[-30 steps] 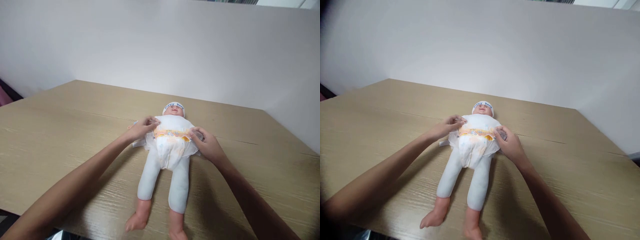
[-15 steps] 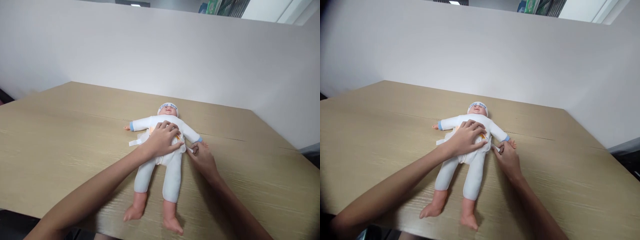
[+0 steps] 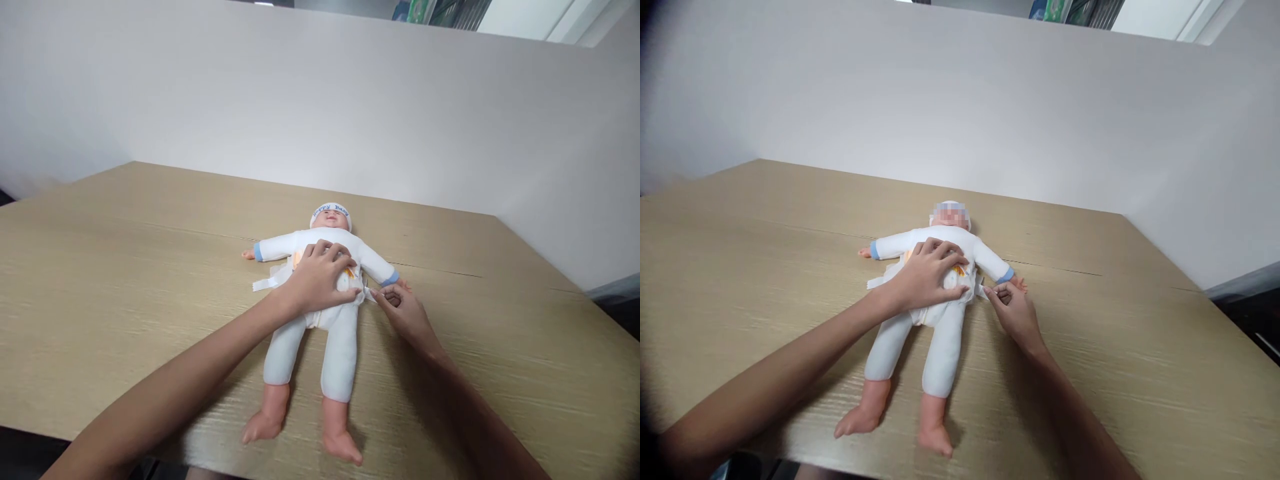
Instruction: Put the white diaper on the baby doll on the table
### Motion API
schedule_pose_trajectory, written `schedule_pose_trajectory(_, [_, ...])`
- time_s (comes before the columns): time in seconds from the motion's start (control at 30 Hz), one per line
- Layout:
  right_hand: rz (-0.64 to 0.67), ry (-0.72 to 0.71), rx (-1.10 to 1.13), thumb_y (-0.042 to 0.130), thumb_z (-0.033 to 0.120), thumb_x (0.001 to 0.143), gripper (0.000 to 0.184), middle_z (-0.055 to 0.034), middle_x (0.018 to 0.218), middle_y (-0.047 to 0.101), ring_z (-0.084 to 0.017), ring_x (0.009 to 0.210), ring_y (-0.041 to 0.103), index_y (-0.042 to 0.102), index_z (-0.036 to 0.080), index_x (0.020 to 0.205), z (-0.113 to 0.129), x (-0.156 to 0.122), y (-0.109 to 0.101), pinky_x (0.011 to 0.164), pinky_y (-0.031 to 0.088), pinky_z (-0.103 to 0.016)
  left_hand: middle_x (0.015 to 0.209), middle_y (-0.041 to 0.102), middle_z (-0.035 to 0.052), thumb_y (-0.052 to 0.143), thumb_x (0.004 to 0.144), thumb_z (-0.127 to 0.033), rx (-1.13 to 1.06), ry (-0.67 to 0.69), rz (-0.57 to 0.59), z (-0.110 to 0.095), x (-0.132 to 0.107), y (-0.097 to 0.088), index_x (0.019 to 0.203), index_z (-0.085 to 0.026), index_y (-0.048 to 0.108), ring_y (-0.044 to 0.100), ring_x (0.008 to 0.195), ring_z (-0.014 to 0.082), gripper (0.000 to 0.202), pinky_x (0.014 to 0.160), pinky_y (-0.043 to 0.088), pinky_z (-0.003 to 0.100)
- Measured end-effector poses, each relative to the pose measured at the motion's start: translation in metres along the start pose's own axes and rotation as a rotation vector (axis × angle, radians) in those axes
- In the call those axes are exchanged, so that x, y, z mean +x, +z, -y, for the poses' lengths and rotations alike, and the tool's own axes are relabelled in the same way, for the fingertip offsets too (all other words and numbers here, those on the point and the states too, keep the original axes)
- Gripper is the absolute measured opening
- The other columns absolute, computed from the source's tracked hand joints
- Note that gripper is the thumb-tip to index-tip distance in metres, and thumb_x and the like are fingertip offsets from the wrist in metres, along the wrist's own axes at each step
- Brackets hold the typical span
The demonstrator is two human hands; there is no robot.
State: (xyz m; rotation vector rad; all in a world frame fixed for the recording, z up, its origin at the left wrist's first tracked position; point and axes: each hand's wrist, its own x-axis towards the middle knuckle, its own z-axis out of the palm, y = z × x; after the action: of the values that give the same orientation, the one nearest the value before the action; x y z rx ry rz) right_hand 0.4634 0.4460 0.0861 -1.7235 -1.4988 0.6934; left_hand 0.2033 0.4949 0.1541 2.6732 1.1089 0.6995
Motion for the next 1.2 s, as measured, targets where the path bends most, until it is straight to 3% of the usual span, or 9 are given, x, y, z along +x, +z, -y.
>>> schedule_pose_trajectory(0.17, [0.066, -0.026, 0.045, 0.068, 0.086, 0.082, 0.064, -0.0011, 0.071, 0.064, -0.02, 0.069, 0.059, 0.063, 0.023, 0.073, 0.011, 0.003, -0.018, 0.07, 0.046, -0.032, 0.145, 0.068, 0.0103, 0.072, 0.096, -0.058, 0.0, -0.005, -0.013, 0.0, 0.0, 0.0, 0.135, -0.026, 0.073, 0.052, 0.132, 0.0399, 0.051, 0.116, 0.041, 0.059])
schedule_pose_trajectory(0.3, [0.101, -0.077, 0.014, 0.067, 0.077, 0.088, 0.056, 0.0009, 0.071, 0.061, -0.018, 0.069, 0.056, 0.062, 0.023, 0.076, 0.039, 0.009, -0.026, 0.067, 0.042, -0.031, 0.143, 0.069, 0.0101, 0.074, 0.094, -0.057, -0.012, 0.005, -0.02, 0.0, 0.0, 0.0, 0.135, -0.025, 0.072, 0.052, 0.133, 0.0404, 0.052, 0.116, 0.042, 0.059])
schedule_pose_trajectory(0.47, [0.187, -0.148, -0.002, 0.066, 0.062, 0.093, 0.04, 0.0009, 0.078, 0.069, -0.018, 0.073, 0.061, 0.064, 0.024, 0.081, 0.078, 0.03, -0.003, 0.072, 0.048, -0.03, 0.144, 0.068, 0.0105, 0.074, 0.092, -0.056, -0.026, 0.001, -0.034, 0.002, 0.001, 0.003, 0.137, -0.024, 0.069, 0.052, 0.133, 0.0405, 0.055, 0.116, 0.042, 0.059])
schedule_pose_trajectory(0.63, [0.182, -0.126, 0.086, 0.066, 0.066, 0.092, 0.043, -0.0008, 0.078, 0.067, -0.019, 0.073, 0.063, 0.061, 0.024, 0.083, 0.089, 0.036, 0.028, 0.068, 0.053, -0.031, 0.144, 0.068, 0.0113, 0.077, 0.088, -0.054, -0.057, -0.026, -0.033, 0.003, 0.002, 0.005, 0.137, -0.025, 0.065, 0.053, 0.131, 0.0416, 0.058, 0.112, 0.044, 0.059])
schedule_pose_trajectory(0.73, [0.056, -0.206, 0.16, 0.066, 0.068, 0.096, 0.045, -0.0069, 0.095, 0.074, -0.024, 0.085, 0.07, 0.066, 0.023, 0.1, 0.085, 0.014, 0.035, 0.078, 0.061, -0.038, 0.149, 0.066, 0.0112, 0.08, 0.084, -0.05, -0.12, -0.048, -0.041, 0.005, 0.001, 0.005, 0.145, -0.025, 0.06, 0.051, 0.134, 0.0427, 0.068, 0.112, 0.044, 0.06])
schedule_pose_trajectory(0.8, [-0.047, -0.342, 0.108, 0.064, 0.061, 0.103, 0.041, -0.0126, 0.117, 0.076, -0.028, 0.108, 0.073, 0.071, 0.023, 0.114, 0.08, -0.006, 0.036, 0.099, 0.062, -0.046, 0.153, 0.065, 0.0121, 0.082, 0.083, -0.049, -0.186, -0.052, -0.028, 0.008, 0.0, 0.003, 0.15, -0.024, 0.055, 0.05, 0.137, 0.0438, 0.076, 0.115, 0.044, 0.062])
schedule_pose_trajectory(0.93, [-0.013, -0.602, -0.034, 0.051, 0.046, 0.113, 0.047, -0.0134, 0.16, 0.062, -0.032, 0.154, 0.053, 0.062, 0.026, 0.154, 0.066, -0.034, 0.036, 0.131, 0.041, -0.058, 0.158, 0.062, 0.0142, 0.088, 0.082, -0.052, -0.381, -0.014, 0.023, 0.016, -0.003, -0.01, 0.155, -0.023, 0.051, 0.048, 0.145, 0.0432, 0.086, 0.121, 0.044, 0.062])
schedule_pose_trajectory(1.07, [0.06, -0.676, -0.139, 0.044, 0.043, 0.116, 0.055, -0.0095, 0.171, 0.053, -0.03, 0.162, 0.045, 0.048, 0.028, 0.169, 0.056, -0.038, 0.03, 0.134, 0.037, -0.059, 0.163, 0.058, 0.0132, 0.076, 0.098, -0.049, -0.679, 0.002, -0.01, 0.03, -0.022, -0.025, 0.155, -0.026, 0.052, 0.056, 0.149, 0.0325, 0.066, 0.126, 0.046, 0.052])
schedule_pose_trajectory(1.2, [0.006, -0.698, -0.164, 0.04, 0.04, 0.117, 0.05, -0.0094, 0.165, 0.06, -0.03, 0.157, 0.051, 0.054, 0.027, 0.163, 0.068, -0.037, 0.025, 0.131, 0.039, -0.056, 0.154, 0.065, 0.0127, 0.064, 0.106, -0.046, -0.631, -0.113, -0.201, 0.059, -0.059, -0.024, 0.144, -0.025, 0.06, 0.06, 0.146, 0.0295, 0.044, 0.125, 0.048, 0.049])
